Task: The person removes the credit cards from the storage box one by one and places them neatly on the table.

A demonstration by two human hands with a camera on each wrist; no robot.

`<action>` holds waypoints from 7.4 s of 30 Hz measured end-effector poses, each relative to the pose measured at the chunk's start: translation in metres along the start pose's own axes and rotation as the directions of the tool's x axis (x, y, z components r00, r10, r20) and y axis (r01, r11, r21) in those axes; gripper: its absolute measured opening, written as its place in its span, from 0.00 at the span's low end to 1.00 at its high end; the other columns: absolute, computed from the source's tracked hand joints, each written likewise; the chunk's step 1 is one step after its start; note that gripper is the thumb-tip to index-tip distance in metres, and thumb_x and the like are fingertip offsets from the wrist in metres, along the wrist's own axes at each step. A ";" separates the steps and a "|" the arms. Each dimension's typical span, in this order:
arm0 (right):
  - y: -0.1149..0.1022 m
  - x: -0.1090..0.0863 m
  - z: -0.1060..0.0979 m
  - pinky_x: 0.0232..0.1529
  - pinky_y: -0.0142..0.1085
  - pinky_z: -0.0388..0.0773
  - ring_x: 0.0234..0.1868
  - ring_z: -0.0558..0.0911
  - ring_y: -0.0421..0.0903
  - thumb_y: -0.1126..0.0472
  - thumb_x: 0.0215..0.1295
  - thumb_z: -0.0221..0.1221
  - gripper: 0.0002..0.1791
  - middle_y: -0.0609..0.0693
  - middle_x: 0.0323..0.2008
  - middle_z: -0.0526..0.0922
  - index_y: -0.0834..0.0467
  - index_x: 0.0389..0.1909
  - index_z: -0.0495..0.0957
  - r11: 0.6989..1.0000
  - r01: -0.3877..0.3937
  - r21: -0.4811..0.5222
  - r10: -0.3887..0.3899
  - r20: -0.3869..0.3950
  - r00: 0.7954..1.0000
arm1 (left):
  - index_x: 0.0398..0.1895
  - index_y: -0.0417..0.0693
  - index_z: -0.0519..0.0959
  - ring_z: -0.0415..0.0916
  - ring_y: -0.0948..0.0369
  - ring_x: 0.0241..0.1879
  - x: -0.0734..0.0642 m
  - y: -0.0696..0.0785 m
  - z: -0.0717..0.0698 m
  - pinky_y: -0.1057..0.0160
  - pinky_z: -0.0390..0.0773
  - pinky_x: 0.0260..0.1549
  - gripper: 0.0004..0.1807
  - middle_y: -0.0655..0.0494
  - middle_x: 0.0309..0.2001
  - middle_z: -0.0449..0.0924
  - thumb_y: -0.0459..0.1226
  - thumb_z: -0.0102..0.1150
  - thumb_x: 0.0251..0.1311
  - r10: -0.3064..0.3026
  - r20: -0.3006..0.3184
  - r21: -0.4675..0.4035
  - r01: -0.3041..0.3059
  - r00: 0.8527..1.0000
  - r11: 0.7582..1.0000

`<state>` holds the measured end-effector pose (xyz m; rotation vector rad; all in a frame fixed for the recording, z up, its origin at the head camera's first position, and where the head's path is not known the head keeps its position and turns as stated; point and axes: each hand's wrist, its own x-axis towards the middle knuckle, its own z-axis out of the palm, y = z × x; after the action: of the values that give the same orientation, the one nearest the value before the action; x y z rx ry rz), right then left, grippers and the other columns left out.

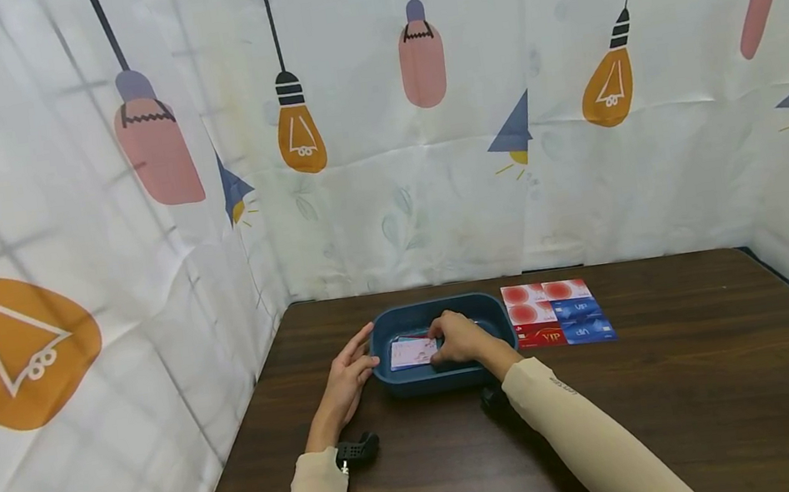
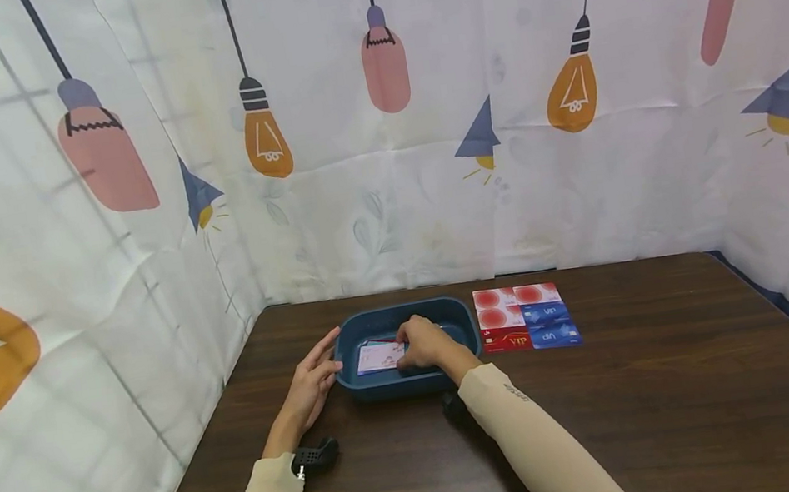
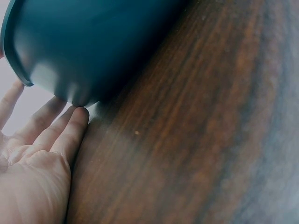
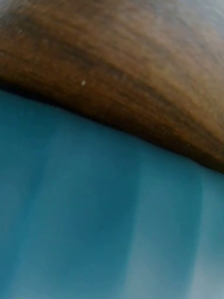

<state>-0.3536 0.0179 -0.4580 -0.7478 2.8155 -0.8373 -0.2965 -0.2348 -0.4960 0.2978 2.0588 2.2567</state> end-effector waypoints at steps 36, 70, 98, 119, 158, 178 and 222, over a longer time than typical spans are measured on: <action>-0.003 0.000 -0.001 0.42 0.38 0.82 0.33 0.79 0.44 0.62 0.56 0.73 0.25 0.50 0.33 0.83 0.61 0.55 0.79 0.990 -0.060 0.129 0.065 -0.033 0.997 | 0.79 0.57 0.62 0.57 0.47 0.78 0.000 0.001 -0.001 0.44 0.59 0.73 0.35 0.46 0.79 0.59 0.30 0.51 0.70 0.000 0.001 0.018 0.000 1.000 1.000; -0.004 -0.005 -0.011 0.33 0.31 0.76 0.34 0.76 0.44 0.68 0.62 0.66 0.30 0.54 0.42 0.81 0.62 0.68 0.74 0.936 0.062 0.347 0.004 -0.187 0.982 | 0.79 0.57 0.63 0.56 0.48 0.78 0.001 0.001 0.000 0.47 0.62 0.72 0.35 0.47 0.78 0.60 0.30 0.52 0.70 -0.009 -0.014 0.021 0.009 1.000 1.000; 0.033 -0.077 -0.056 0.32 0.26 0.77 0.37 0.76 0.45 0.66 0.66 0.66 0.32 0.59 0.45 0.78 0.65 0.71 0.71 0.891 0.156 0.425 -0.069 -0.214 0.974 | 0.79 0.57 0.62 0.50 0.48 0.80 -0.004 0.003 -0.001 0.40 0.55 0.74 0.35 0.48 0.80 0.57 0.29 0.50 0.70 -0.010 -0.013 0.022 0.010 1.000 1.000; 0.065 -0.106 -0.067 0.28 0.28 0.76 0.39 0.76 0.49 0.64 0.67 0.66 0.33 0.59 0.42 0.77 0.62 0.72 0.70 0.861 0.091 0.501 0.022 -0.216 0.976 | 0.80 0.56 0.61 0.50 0.48 0.80 -0.001 0.002 0.000 0.41 0.55 0.75 0.35 0.48 0.80 0.56 0.29 0.51 0.70 0.005 0.003 0.018 -0.005 1.000 1.000; 0.106 -0.146 -0.082 0.27 0.31 0.75 0.30 0.76 0.43 0.60 0.67 0.66 0.34 0.57 0.38 0.77 0.67 0.71 0.69 0.834 0.079 0.546 0.058 -0.228 0.972 | 0.79 0.57 0.62 0.50 0.49 0.81 -0.002 0.002 0.001 0.40 0.54 0.76 0.34 0.50 0.80 0.56 0.29 0.50 0.71 -0.027 -0.019 0.006 0.027 0.999 1.000; 0.136 -0.156 -0.099 0.33 0.34 0.81 0.35 0.78 0.40 0.60 0.68 0.66 0.34 0.66 0.48 0.76 0.65 0.72 0.68 0.834 0.035 0.551 0.107 -0.223 0.969 | 0.79 0.57 0.62 0.56 0.48 0.79 0.000 0.002 0.000 0.61 0.71 0.66 0.34 0.49 0.79 0.58 0.29 0.50 0.72 -0.024 -0.007 0.031 0.024 1.000 0.999; 0.162 -0.158 -0.099 0.30 0.32 0.78 0.32 0.77 0.42 0.59 0.65 0.68 0.34 0.59 0.42 0.79 0.69 0.68 0.70 0.885 -0.111 0.453 0.098 0.053 0.994 | 0.80 0.56 0.61 0.48 0.48 0.81 -0.001 0.003 -0.001 0.39 0.53 0.76 0.35 0.48 0.81 0.55 0.30 0.51 0.70 -0.012 0.009 0.017 0.012 1.000 1.000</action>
<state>-0.3080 0.2603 -0.4675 -0.5210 2.4510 -1.3820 -0.2956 -0.2358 -0.4934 0.2958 2.0702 2.2282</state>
